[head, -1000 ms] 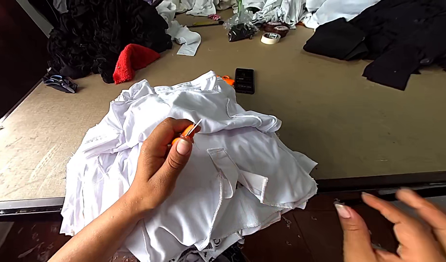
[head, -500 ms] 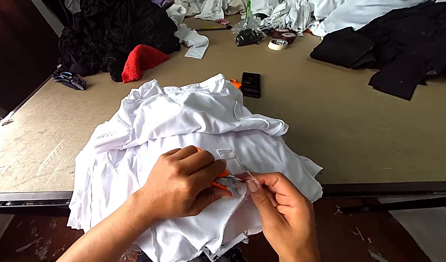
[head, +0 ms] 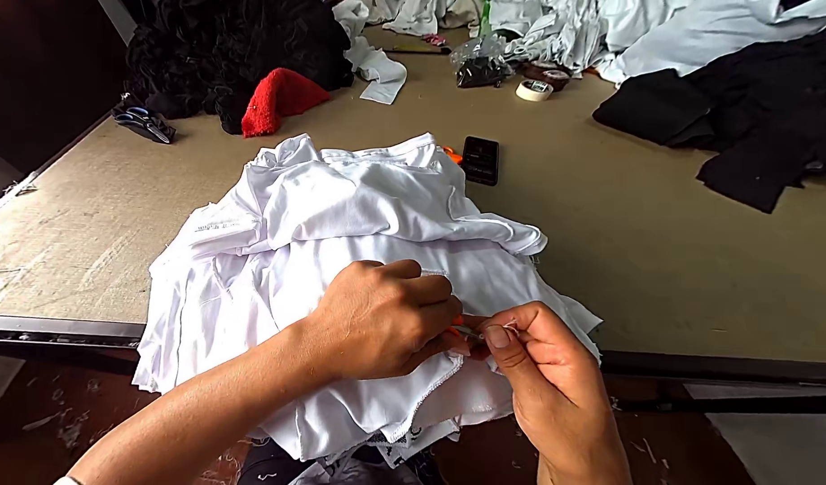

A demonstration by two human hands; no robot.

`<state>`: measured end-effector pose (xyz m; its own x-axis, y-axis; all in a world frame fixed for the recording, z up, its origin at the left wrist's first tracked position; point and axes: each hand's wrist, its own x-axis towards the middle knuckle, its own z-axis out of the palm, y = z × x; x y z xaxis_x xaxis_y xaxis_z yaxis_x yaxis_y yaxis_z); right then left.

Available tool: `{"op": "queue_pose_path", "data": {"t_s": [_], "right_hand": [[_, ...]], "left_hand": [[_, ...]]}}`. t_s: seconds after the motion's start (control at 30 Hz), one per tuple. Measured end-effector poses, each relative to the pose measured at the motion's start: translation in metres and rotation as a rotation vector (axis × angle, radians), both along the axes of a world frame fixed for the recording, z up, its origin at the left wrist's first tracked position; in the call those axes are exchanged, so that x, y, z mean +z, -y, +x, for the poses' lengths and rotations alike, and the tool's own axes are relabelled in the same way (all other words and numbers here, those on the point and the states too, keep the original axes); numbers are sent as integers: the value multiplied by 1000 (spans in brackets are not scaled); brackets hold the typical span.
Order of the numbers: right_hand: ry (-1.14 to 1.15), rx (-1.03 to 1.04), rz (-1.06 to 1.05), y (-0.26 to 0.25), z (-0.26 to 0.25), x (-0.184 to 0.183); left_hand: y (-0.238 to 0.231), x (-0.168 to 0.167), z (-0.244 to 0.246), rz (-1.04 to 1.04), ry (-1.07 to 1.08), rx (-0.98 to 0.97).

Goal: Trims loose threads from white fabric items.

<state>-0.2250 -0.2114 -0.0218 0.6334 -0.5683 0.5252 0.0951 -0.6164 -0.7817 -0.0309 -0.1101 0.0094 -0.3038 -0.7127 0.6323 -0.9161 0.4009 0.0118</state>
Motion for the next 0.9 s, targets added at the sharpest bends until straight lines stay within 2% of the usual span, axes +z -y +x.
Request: {"op": "queue_pose_path", "data": {"t_s": [0.07,0.1,0.17,0.23,0.27,0.33,0.4,0.47,0.6,0.7,0.8,0.9], "right_hand": [[-17,19,-75,12,-26,4],[-97,25,-94,22,-53,9],[-415,-31,-132,39,-112,20],[-688,-191,-204,45,-140,23],[-700,-255,-261,43,-142,19],[-604,-229,-380,42,-127,6],[-465,-147,-418,48,-104,-13],[-409,-93,-443,60,-91,-18],[-466,56,-230,82,-91,24],[-294,45,-69,106,-71,50],[-169,11,-82,120,-20,81],[-330,36,-286,103,21,100]], "left_hand": [[-16,6,6,12,-84,-9],[-33,10,10,40,-153,-10],[-81,14,18,112,-240,51],[-124,1,20,174,-152,177],[-138,-11,17,194,-77,220],[-154,-33,10,201,16,273],[-163,-38,10,194,-41,267],[-172,-27,17,216,-190,225],[-168,1,34,96,-328,229],[-150,27,57,-40,-378,280],[-106,63,91,-201,-288,428],[-59,81,127,-170,-255,606]]}}
